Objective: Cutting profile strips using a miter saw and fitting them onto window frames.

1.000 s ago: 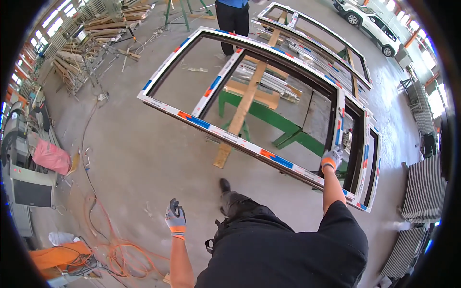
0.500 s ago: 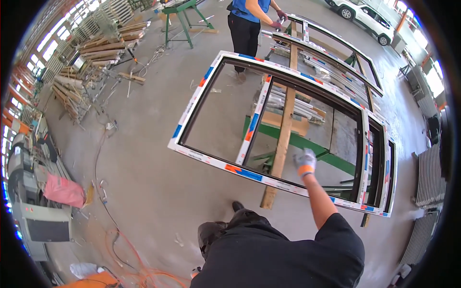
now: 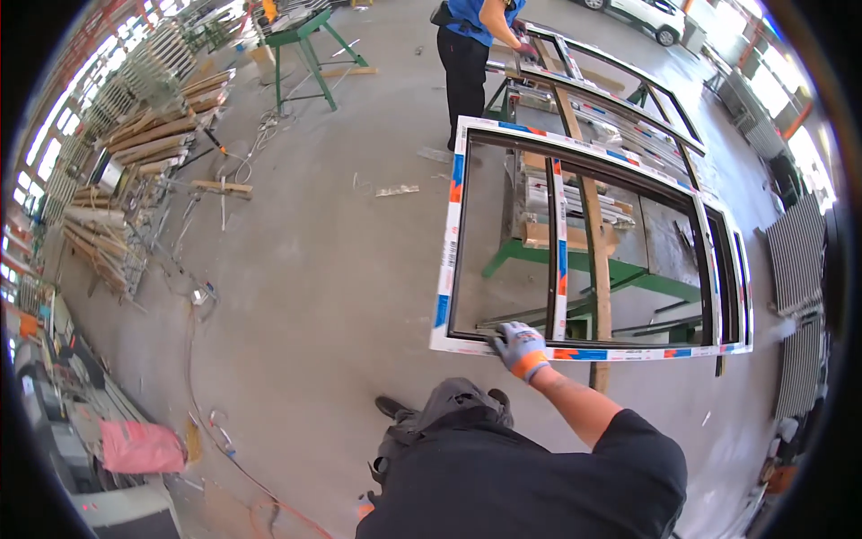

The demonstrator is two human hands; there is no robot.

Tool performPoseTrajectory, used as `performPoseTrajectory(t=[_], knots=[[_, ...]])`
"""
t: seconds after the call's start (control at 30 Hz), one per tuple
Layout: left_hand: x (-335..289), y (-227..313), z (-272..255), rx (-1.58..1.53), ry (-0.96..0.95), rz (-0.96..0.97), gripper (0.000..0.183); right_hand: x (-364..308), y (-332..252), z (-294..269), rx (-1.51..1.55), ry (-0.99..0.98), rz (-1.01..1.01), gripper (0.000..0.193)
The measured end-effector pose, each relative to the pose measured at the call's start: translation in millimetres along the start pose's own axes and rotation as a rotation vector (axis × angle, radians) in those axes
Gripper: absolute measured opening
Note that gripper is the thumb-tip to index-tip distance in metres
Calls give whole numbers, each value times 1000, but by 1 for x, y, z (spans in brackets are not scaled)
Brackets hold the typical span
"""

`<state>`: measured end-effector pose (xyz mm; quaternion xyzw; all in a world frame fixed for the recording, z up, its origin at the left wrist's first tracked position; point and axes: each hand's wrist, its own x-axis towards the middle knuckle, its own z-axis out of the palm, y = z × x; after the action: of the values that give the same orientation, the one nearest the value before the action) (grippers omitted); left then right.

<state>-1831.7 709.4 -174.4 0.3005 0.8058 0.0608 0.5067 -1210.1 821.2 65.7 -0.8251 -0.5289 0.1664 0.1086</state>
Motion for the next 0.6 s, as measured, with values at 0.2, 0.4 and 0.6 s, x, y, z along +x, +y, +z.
performPoseTrajectory(t=[0.2,0.4,0.6], knots=[[163,143,-111,-137,-29,28,19,11,-14,13,-32,185,169,26],[307,435,-91,-163,-288,343,18,5,-20,4,-47,322,217,21],[272,630,67,152,-498,599,19,15,-24,-4,-69,321,351,25]])
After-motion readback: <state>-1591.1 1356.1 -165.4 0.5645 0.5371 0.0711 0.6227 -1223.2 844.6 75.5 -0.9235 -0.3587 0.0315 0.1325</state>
